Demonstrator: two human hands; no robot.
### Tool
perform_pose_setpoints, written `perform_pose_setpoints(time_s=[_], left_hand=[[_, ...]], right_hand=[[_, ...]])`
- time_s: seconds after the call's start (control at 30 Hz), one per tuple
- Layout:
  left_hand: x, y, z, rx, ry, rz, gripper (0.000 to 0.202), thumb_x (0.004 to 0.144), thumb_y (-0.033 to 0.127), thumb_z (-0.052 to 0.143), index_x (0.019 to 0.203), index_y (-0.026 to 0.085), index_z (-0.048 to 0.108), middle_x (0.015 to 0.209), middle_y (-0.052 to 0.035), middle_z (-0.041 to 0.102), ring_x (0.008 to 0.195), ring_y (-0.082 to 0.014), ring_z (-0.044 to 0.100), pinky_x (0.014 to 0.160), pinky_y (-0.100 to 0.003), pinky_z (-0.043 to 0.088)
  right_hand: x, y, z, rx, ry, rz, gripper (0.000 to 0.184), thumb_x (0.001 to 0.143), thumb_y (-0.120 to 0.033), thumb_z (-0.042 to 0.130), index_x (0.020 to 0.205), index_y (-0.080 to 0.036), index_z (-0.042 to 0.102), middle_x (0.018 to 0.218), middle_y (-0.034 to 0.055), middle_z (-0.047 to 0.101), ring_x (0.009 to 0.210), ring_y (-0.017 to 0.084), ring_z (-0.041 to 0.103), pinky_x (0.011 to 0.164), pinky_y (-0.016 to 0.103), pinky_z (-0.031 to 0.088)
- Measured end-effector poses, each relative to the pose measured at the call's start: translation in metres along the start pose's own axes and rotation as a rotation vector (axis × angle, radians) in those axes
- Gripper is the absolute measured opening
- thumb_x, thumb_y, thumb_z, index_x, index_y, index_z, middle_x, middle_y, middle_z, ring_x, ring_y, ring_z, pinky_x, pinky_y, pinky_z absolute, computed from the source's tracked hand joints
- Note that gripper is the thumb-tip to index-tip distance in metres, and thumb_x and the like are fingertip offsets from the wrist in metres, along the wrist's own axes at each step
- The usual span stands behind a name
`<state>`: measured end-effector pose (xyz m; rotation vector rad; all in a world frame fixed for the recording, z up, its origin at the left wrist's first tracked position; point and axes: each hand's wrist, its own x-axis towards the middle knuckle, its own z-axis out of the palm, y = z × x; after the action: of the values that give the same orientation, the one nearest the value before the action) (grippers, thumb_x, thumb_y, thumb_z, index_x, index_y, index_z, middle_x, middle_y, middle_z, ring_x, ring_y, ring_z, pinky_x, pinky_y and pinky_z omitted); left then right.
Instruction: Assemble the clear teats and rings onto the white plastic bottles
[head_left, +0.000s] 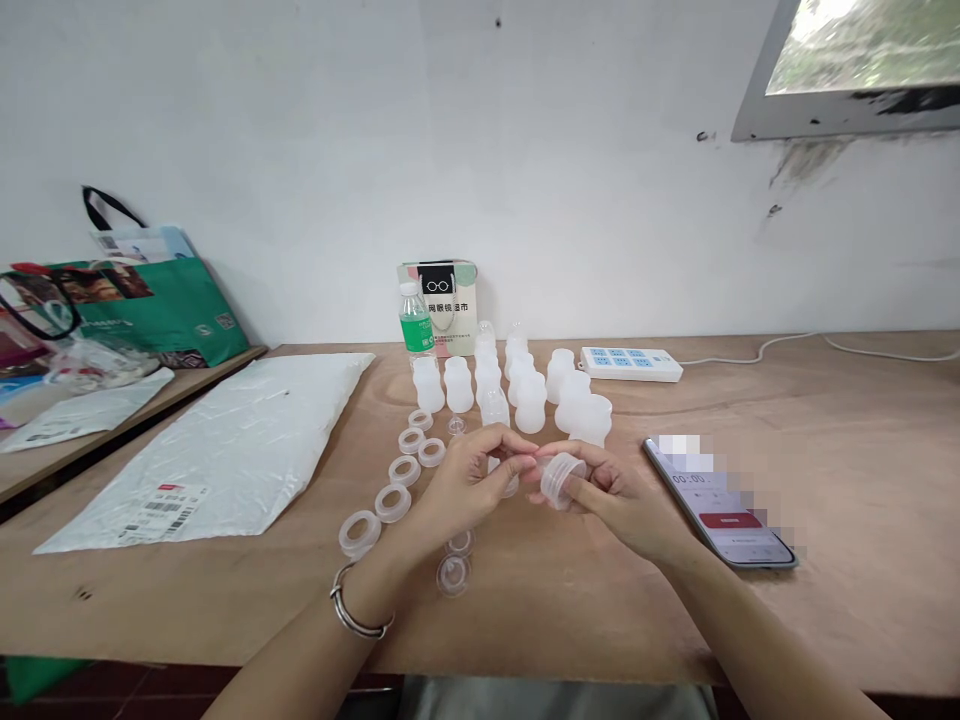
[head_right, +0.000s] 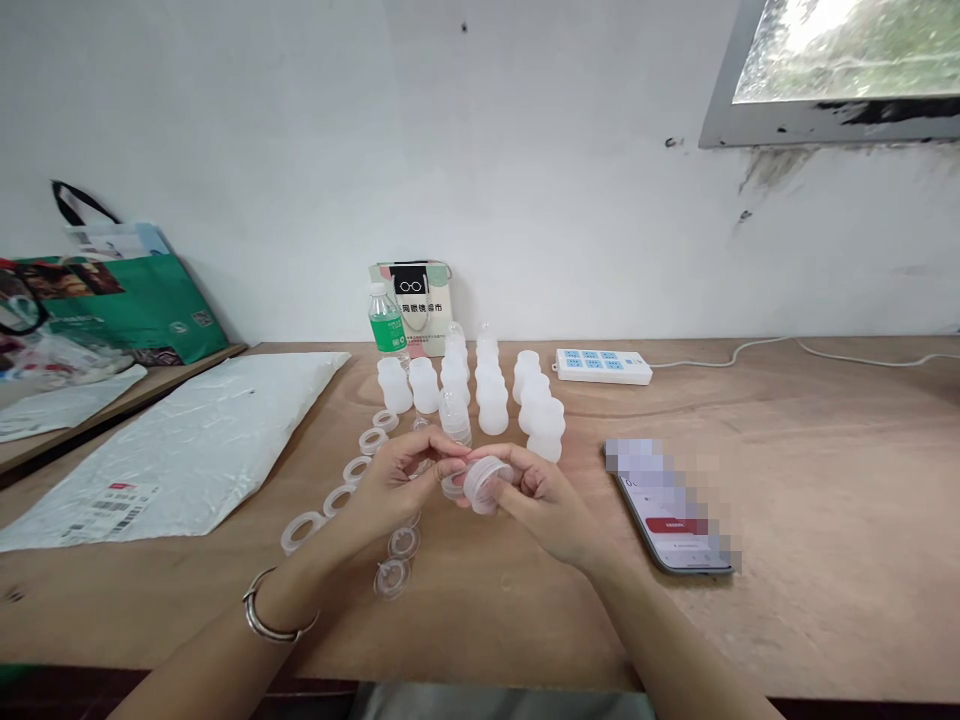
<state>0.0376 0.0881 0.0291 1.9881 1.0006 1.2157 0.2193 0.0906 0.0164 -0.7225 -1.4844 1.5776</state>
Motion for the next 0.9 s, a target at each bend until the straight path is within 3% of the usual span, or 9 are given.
perform_pose_setpoints(time_s=[0.17, 0.3, 0.4, 0.57, 0.7, 0.8, 0.9], left_hand=[[0.000, 0.010, -0.002, 0.012, -0.086, -0.025, 0.009, 0.084, 0.021, 0.056, 0.087, 0.018, 0.064, 0.081, -0.0026, 0.066, 0.074, -0.0135, 0.060, 0.067, -0.027, 0.049], [0.002, 0.012, -0.003, -0.019, -0.117, -0.053, 0.014, 0.082, 0.021, 0.059, 0.094, 0.018, 0.064, 0.087, -0.0030, 0.065, 0.078, -0.0139, 0.061, 0.070, -0.027, 0.049], [0.002, 0.006, -0.002, 0.019, -0.064, -0.046, 0.015, 0.081, 0.025, 0.062, 0.094, 0.018, 0.065, 0.084, -0.0026, 0.065, 0.077, -0.0135, 0.060, 0.070, -0.026, 0.048], [-0.002, 0.004, 0.003, 0.085, 0.031, 0.068, 0.014, 0.081, 0.024, 0.062, 0.094, 0.018, 0.065, 0.087, -0.0024, 0.066, 0.078, -0.0124, 0.059, 0.075, -0.026, 0.047], [-0.004, 0.009, 0.009, -0.066, 0.055, -0.038, 0.015, 0.080, 0.020, 0.062, 0.094, 0.017, 0.065, 0.096, -0.0046, 0.068, 0.085, -0.0139, 0.062, 0.079, -0.026, 0.049], [-0.003, 0.011, 0.009, -0.182, 0.061, -0.100, 0.010, 0.077, 0.018, 0.064, 0.087, 0.016, 0.068, 0.093, -0.0050, 0.070, 0.087, -0.0153, 0.064, 0.080, -0.026, 0.050], [-0.001, 0.011, 0.006, -0.268, 0.039, -0.128, 0.007, 0.074, 0.016, 0.066, 0.080, 0.017, 0.070, 0.090, -0.0042, 0.072, 0.089, -0.0160, 0.065, 0.080, -0.026, 0.051]], right_hand=[[0.000, 0.002, 0.001, 0.011, 0.072, 0.003, 0.023, 0.075, -0.025, 0.063, 0.096, -0.025, 0.053, 0.069, -0.0036, 0.070, 0.063, 0.015, 0.069, 0.067, 0.032, 0.055], [0.001, 0.001, 0.001, 0.007, 0.098, -0.010, 0.018, 0.076, -0.029, 0.062, 0.087, -0.025, 0.049, 0.067, -0.0044, 0.067, 0.062, 0.014, 0.067, 0.065, 0.031, 0.054], [0.001, 0.004, -0.001, -0.029, 0.116, -0.032, 0.016, 0.078, -0.031, 0.059, 0.092, -0.025, 0.055, 0.076, -0.0024, 0.068, 0.072, 0.015, 0.065, 0.070, 0.031, 0.053], [0.001, 0.008, -0.002, -0.036, 0.046, -0.188, 0.035, 0.076, -0.033, 0.065, 0.110, -0.030, 0.056, 0.103, 0.0013, 0.066, 0.094, 0.017, 0.061, 0.081, 0.030, 0.051], [-0.001, 0.007, 0.000, -0.138, 0.055, -0.256, 0.031, 0.082, -0.030, 0.061, 0.112, -0.030, 0.054, 0.110, 0.0029, 0.063, 0.101, 0.016, 0.059, 0.083, 0.029, 0.051], [-0.004, 0.009, 0.001, -0.147, -0.021, -0.295, 0.035, 0.083, -0.029, 0.060, 0.117, -0.032, 0.051, 0.126, 0.0045, 0.056, 0.114, 0.018, 0.054, 0.092, 0.033, 0.048], [-0.006, 0.012, 0.001, -0.158, -0.086, -0.326, 0.035, 0.085, -0.026, 0.058, 0.118, -0.033, 0.049, 0.131, 0.0047, 0.052, 0.114, 0.017, 0.055, 0.095, 0.034, 0.047]])
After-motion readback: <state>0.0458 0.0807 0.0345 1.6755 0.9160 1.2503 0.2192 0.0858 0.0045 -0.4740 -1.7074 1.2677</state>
